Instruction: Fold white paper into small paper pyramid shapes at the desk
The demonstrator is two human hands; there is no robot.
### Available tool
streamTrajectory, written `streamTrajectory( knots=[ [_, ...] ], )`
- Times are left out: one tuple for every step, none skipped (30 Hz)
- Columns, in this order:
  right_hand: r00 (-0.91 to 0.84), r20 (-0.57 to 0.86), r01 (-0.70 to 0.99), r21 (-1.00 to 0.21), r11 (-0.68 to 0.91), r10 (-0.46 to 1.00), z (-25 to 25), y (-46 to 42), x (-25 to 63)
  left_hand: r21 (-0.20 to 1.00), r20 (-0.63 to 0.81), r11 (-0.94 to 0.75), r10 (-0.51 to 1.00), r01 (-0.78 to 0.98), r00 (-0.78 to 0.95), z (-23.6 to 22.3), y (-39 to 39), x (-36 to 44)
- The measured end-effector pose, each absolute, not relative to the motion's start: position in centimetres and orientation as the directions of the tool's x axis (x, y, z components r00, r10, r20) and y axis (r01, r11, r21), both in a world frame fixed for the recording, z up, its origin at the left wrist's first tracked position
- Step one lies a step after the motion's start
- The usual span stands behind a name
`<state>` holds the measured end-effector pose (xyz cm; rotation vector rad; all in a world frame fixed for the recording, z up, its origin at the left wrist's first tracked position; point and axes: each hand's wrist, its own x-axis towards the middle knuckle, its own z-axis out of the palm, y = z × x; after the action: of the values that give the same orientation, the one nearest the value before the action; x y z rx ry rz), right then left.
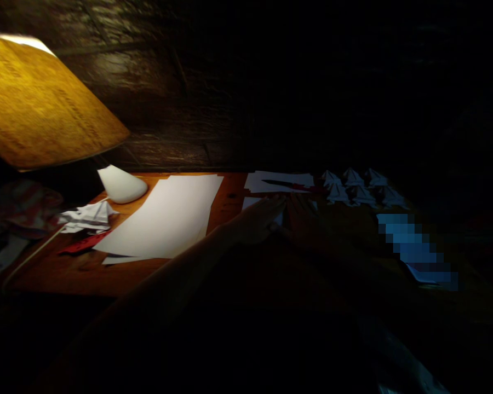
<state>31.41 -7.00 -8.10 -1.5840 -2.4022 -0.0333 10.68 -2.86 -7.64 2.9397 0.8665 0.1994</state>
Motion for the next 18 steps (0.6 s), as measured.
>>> streamTrajectory(
  knots=[
    [-0.371, 0.228, 0.906, -0.124, 0.405, 0.9, -8.06, -7.01, 31.39, 0.103, 0.097, -0.838, 0.545, 0.536, 0.833, -7.68, -2.89, 10.63],
    [-0.37, 0.228, 0.906, -0.127, 0.404, 0.901, -8.02, -7.03, 31.39, 0.101, 0.09, -0.837, 0.545, 0.537, 0.833, -7.71, -2.9, 10.57],
    [-0.37, 0.228, 0.904, -0.133, 0.406, 0.9, -7.97, -7.05, 31.39, 0.097, 0.084, -0.838, 0.545, 0.537, 0.834, -7.75, -2.89, 10.52],
    [-0.372, 0.229, 0.902, -0.14, 0.409, 0.899, -7.92, -7.08, 31.39, 0.094, 0.084, -0.838, 0.545, 0.537, 0.835, -7.8, -2.85, 10.48],
    [-0.375, 0.229, 0.899, -0.147, 0.412, 0.898, -7.87, -7.1, 31.41, 0.09, 0.088, -0.839, 0.543, 0.536, 0.835, -7.86, -2.8, 10.45],
    [-0.374, 0.231, 0.898, -0.153, 0.413, 0.898, -7.83, -7.13, 31.42, 0.087, 0.093, -0.842, 0.54, 0.533, 0.837, -7.94, -2.75, 10.42],
    [-0.371, 0.232, 0.898, -0.157, 0.411, 0.899, -7.8, -7.15, 31.43, 0.085, 0.101, -0.845, 0.535, 0.529, 0.839, -8.02, -2.69, 10.41],
    [-0.367, 0.232, 0.899, -0.161, 0.408, 0.901, -7.76, -7.18, 31.43, 0.083, 0.107, -0.848, 0.53, 0.524, 0.841, -8.1, -2.63, 10.39],
    [-0.361, 0.231, 0.901, -0.164, 0.402, 0.903, -7.73, -7.2, 31.43, 0.081, 0.111, -0.85, 0.526, 0.52, 0.843, -8.17, -2.59, 10.38],
    [-0.354, 0.229, 0.904, -0.166, 0.395, 0.907, -7.71, -7.22, 31.42, 0.078, 0.113, -0.852, 0.524, 0.518, 0.844, -8.22, -2.57, 10.37],
    [-0.35, 0.227, 0.906, -0.166, 0.39, 0.909, -7.69, -7.24, 31.4, 0.074, 0.113, -0.854, 0.521, 0.515, 0.846, -8.25, -2.55, 10.36],
    [-0.348, 0.226, 0.907, -0.164, 0.388, 0.91, -7.67, -7.26, 31.39, 0.07, 0.112, -0.854, 0.521, 0.516, 0.846, -8.25, -2.55, 10.35],
    [-0.346, 0.229, 0.908, -0.163, 0.386, 0.91, -7.67, -7.28, 31.38, 0.067, 0.11, -0.853, 0.522, 0.518, 0.846, -8.23, -2.56, 10.36],
    [-0.345, 0.233, 0.908, -0.162, 0.386, 0.909, -7.68, -7.29, 31.37, 0.064, 0.106, -0.852, 0.524, 0.52, 0.845, -8.19, -2.58, 10.37],
    [-0.344, 0.237, 0.908, -0.161, 0.386, 0.909, -7.7, -7.29, 31.37, 0.062, 0.1, -0.85, 0.526, 0.523, 0.844, -8.13, -2.6, 10.39],
    [-0.343, 0.241, 0.908, -0.161, 0.386, 0.908, -7.73, -7.28, 31.38, 0.061, 0.094, -0.849, 0.528, 0.525, 0.844, -8.05, -2.63, 10.42],
    [-0.343, 0.243, 0.908, -0.162, 0.387, 0.907, -7.76, -7.26, 31.39, 0.06, 0.09, -0.848, 0.53, 0.527, 0.843, -7.97, -2.66, 10.46],
    [-0.346, 0.242, 0.907, -0.161, 0.389, 0.907, -7.79, -7.25, 31.41, 0.06, 0.089, -0.847, 0.532, 0.528, 0.842, -7.9, -2.69, 10.5]
  ],
)
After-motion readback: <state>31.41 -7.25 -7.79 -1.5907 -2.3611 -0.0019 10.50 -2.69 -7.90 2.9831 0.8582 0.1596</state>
